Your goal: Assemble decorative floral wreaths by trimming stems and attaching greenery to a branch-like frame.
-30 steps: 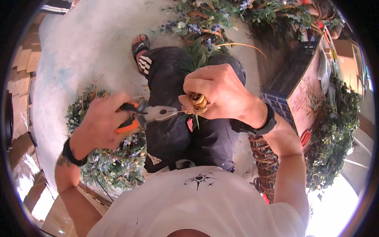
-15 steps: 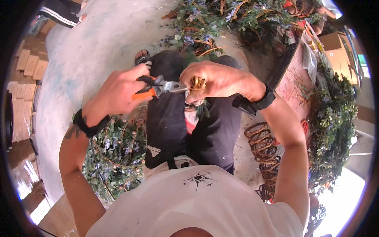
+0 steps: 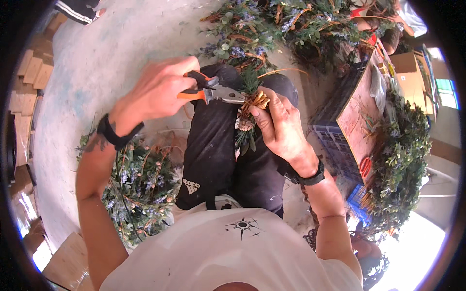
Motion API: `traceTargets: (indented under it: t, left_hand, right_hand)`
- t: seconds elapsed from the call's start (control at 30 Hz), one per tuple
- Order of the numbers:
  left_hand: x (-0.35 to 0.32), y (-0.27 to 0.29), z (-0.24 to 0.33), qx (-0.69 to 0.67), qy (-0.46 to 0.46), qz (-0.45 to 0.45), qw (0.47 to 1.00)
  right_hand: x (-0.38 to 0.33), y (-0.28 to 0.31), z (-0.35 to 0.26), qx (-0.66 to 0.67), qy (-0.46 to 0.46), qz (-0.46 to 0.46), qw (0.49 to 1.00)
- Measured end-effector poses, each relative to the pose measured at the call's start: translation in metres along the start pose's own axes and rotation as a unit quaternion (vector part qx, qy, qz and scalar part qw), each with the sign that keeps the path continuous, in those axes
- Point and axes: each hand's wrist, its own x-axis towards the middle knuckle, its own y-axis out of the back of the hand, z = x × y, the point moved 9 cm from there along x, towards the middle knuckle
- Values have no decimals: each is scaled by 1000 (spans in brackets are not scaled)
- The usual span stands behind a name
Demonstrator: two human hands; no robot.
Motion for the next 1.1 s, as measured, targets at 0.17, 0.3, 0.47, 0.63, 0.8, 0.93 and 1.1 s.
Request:
traceTargets:
  t: [0.17, 0.3, 0.47, 0.63, 0.8, 0.93, 1.1]
  left_hand:
    - [-41, -31, 8, -214, 199, 178, 940]
    - [-48, -46, 20, -338, 302, 287, 844]
    - [3, -54, 55, -410, 253, 287, 828]
    - [10, -55, 51, -421, 241, 318, 815]
    - [19, -54, 56, -492, 217, 346, 769]
    - [17, -67, 58, -540, 185, 355, 740]
    - [25, -43, 44, -441, 116, 320, 831]
  right_hand:
    - [-3, 0, 2, -37, 21, 34, 999]
    - [-5, 6, -2, -52, 43, 65, 996]
    - [-8, 2, 5, -39, 35, 58, 997]
    - [-10, 5, 0, -30, 58, 75, 995]
    - [-12, 3, 0, -11, 55, 108, 993]
    - [-14, 8, -4, -27, 46, 137, 989]
    - [-13, 9, -3, -25, 16, 142, 989]
